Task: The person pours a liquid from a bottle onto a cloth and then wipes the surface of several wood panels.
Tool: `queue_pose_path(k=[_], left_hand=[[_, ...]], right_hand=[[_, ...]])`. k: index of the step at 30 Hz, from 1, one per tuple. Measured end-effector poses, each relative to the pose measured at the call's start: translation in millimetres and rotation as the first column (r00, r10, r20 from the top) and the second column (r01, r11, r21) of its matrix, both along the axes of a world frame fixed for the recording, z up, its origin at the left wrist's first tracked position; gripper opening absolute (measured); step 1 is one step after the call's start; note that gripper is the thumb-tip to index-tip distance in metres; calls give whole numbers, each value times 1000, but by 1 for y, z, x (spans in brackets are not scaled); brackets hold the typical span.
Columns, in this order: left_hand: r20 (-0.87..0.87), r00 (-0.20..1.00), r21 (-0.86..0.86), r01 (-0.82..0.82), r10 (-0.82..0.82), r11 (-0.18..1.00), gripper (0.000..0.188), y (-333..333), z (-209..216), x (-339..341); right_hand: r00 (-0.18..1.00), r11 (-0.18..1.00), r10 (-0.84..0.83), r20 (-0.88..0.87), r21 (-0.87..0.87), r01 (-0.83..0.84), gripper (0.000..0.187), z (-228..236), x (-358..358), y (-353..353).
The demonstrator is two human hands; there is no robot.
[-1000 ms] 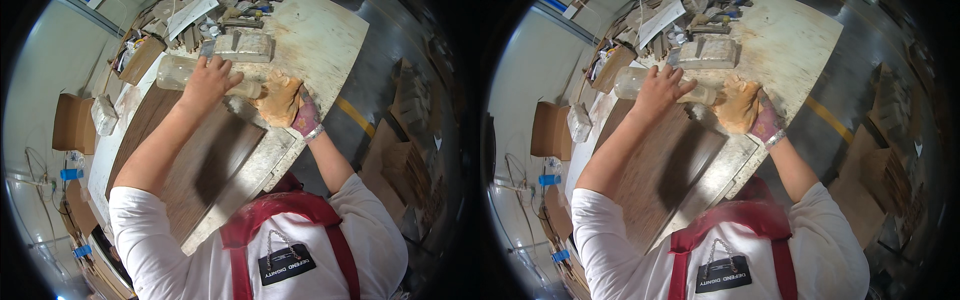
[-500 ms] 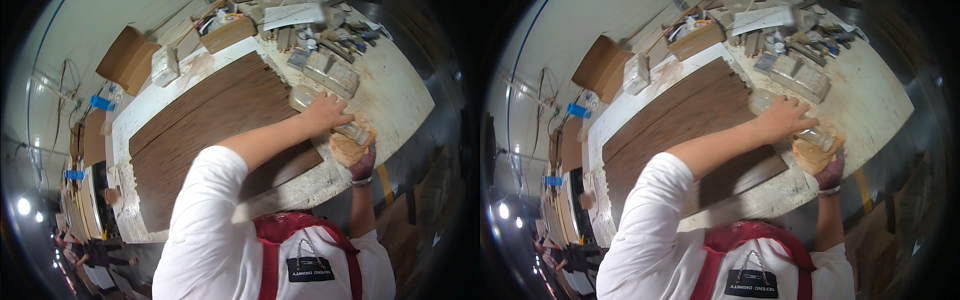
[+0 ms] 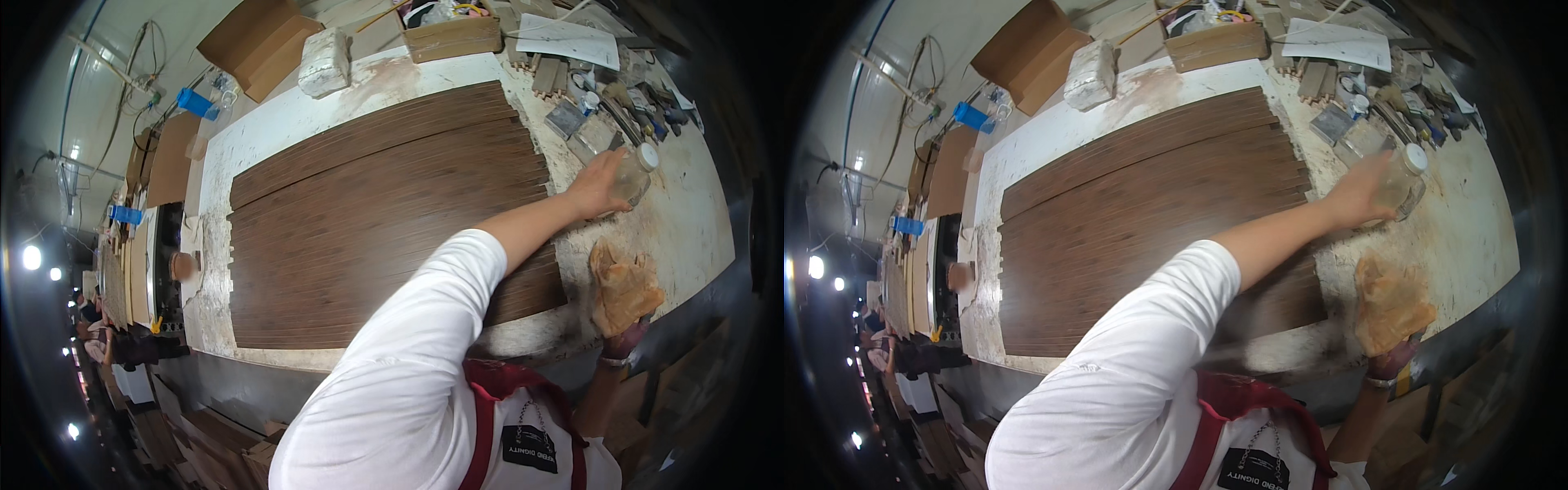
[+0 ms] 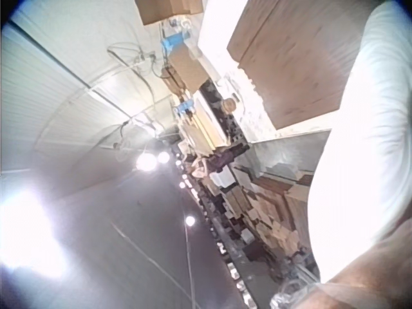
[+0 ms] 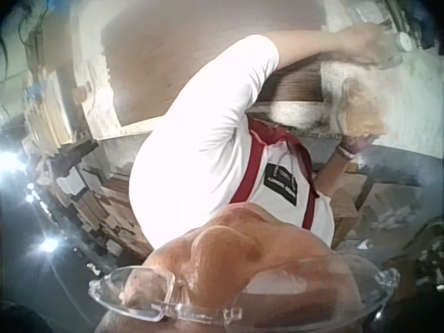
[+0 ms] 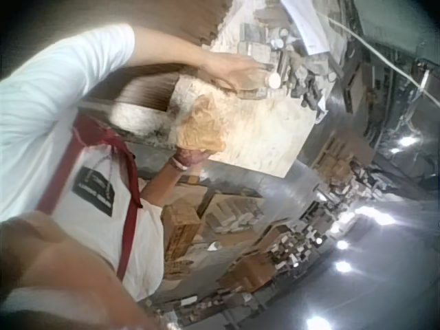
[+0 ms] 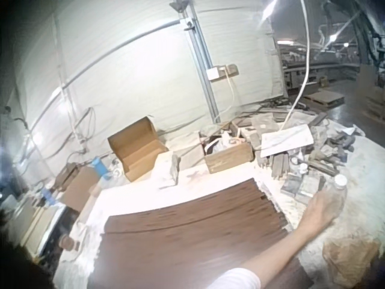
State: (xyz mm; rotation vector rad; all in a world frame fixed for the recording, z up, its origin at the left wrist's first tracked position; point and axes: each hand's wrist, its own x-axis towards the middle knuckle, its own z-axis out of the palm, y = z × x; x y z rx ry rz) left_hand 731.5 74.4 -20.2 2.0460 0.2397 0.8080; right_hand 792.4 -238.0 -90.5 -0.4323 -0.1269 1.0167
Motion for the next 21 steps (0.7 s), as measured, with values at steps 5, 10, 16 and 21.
queue_pose_path(k=[5,10,16,21], left_hand=[[-91,976,26,-197,199,980,66,72,17,-161],[-184,569,337,-729,801,596,46,187,11,-400],[-211,298,724,-593,931,353,56,262,-18,-530],[-524,229,670,-485,821,563,55,292,-40,-506]], right_hand=[[965,983,59,257,-186,-11,59,45,-36,32],[947,925,-8,321,-357,129,54,112,-57,143],[413,876,472,778,-468,-120,35,121,-232,381],[-733,998,-44,679,-2,-61,16,53,-386,494]])
